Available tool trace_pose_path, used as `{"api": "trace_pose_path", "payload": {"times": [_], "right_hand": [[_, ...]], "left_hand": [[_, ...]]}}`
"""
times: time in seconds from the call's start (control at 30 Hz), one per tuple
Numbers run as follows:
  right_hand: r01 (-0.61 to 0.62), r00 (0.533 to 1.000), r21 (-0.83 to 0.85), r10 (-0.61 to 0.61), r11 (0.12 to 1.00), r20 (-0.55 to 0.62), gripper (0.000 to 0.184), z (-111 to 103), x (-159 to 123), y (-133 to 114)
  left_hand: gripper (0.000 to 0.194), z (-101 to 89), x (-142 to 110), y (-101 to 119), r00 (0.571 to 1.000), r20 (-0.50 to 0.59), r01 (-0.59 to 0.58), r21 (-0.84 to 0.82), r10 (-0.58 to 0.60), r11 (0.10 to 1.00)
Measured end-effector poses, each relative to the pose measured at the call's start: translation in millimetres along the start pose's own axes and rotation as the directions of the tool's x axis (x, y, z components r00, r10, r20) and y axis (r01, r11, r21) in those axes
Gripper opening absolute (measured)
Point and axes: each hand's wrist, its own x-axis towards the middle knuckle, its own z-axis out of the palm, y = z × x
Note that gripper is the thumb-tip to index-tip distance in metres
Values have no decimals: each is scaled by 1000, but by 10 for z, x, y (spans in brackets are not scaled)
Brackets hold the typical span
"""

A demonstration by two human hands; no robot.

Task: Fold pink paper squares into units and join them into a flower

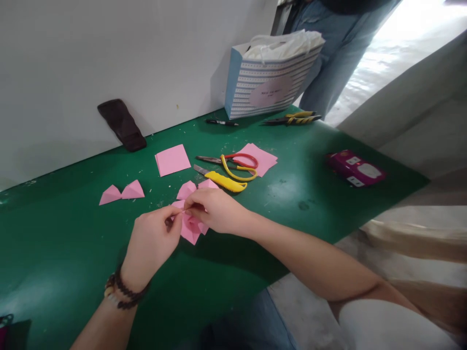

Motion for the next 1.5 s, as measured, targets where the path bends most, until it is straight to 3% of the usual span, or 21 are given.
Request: {"api": "trace_pose_path", "payload": {"times": [0.43,0.77,1.03,1.17,1.3,1.4,1.5], "right_hand": [[-21,999,23,20,1000,37,13,11,6,-4],[-48,998,84,45,995,35,14,25,3,-5],[-43,999,136,45,990,-14,12,23,6,1],[-10,999,285,25,959,-47,17,-18,-1,7],[-51,985,355,106,933,-139,36,-55,-18,20],[-89,991,331,117,939,-65,41,-42,-17,24],[-114,992,324,125,939,-14,30,3,-7,23]], "left_hand": [[30,-14,24,-2,998,43,-37,32,35,999],[24,14,40,-26,997,26,-72,90,70,993],[23,-18,43,-38,998,37,-57,-34,59,998],[22,-33,33,-48,999,-40,-22,29,24,999],[19,-34,10,-31,979,-204,15,77,1,997],[18,-18,-4,-8,949,-314,31,89,-2,996],[17,11,-20,19,942,-336,0,72,25,997]]}}
